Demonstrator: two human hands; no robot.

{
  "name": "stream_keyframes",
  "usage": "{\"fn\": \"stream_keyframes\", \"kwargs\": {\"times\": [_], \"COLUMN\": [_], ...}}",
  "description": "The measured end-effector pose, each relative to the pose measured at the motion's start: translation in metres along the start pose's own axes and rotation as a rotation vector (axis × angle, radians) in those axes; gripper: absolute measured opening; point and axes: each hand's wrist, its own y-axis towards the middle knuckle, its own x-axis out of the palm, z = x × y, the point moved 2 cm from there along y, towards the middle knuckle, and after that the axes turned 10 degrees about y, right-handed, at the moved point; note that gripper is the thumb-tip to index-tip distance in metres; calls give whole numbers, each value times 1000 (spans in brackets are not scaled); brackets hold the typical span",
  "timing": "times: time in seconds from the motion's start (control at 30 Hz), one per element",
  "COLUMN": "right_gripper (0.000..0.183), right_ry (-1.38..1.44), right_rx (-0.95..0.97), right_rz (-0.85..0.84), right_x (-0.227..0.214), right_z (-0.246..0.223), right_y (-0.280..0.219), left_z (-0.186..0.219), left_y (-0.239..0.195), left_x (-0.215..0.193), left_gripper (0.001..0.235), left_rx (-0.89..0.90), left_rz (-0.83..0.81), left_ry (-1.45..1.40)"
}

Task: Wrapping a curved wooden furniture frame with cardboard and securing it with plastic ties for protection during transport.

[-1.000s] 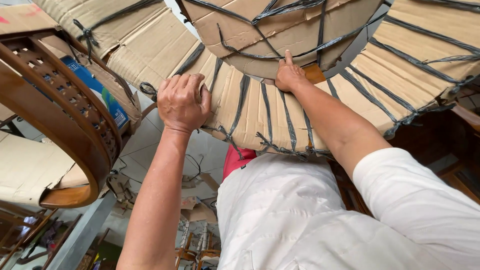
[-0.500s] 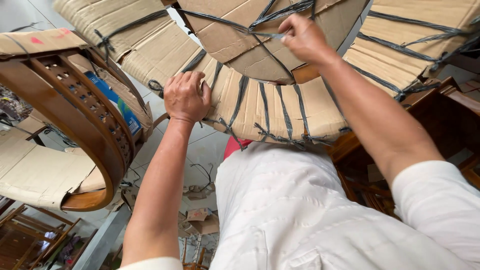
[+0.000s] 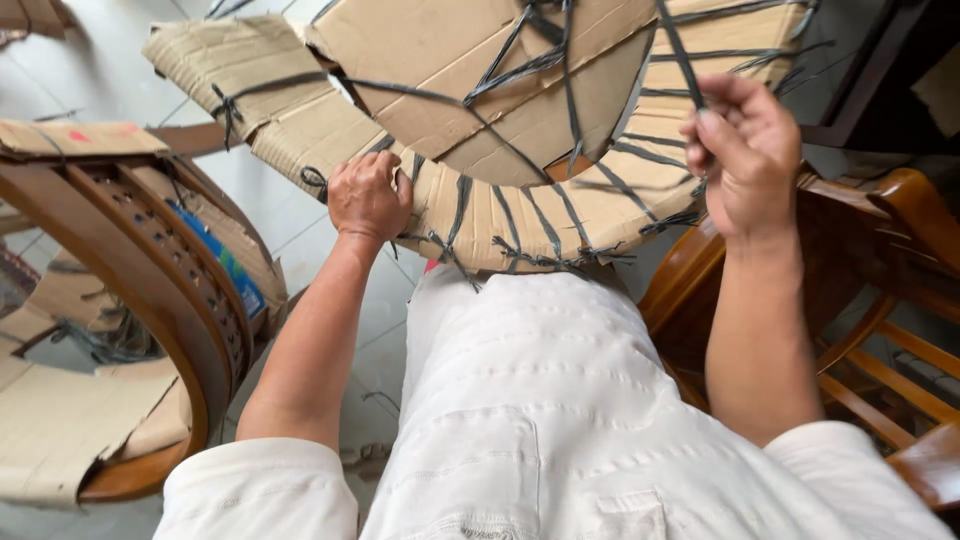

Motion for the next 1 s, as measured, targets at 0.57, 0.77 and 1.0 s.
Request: {"fn": "stream_keyframes", "kwargs": {"times": [0.57, 0.77, 1.0], "right_gripper": [22, 26, 28], "right_ry": [247, 280, 271], "right_rx": [-181, -168, -166], "right_rz": [375, 319, 302], "right_x": [-28, -8, 7], "right_z": [20, 31, 38], "right_y": [-100, -109, -110], "left_z": [1, -2, 3], "left_y": [-2, 1, 0], "left_x": [2, -5, -4], "left_gripper": [20, 21, 15], "left_rx": [5, -10, -12], "left_rz": [-111, -125, -12], "left_ry": [-55, -133, -229]}}
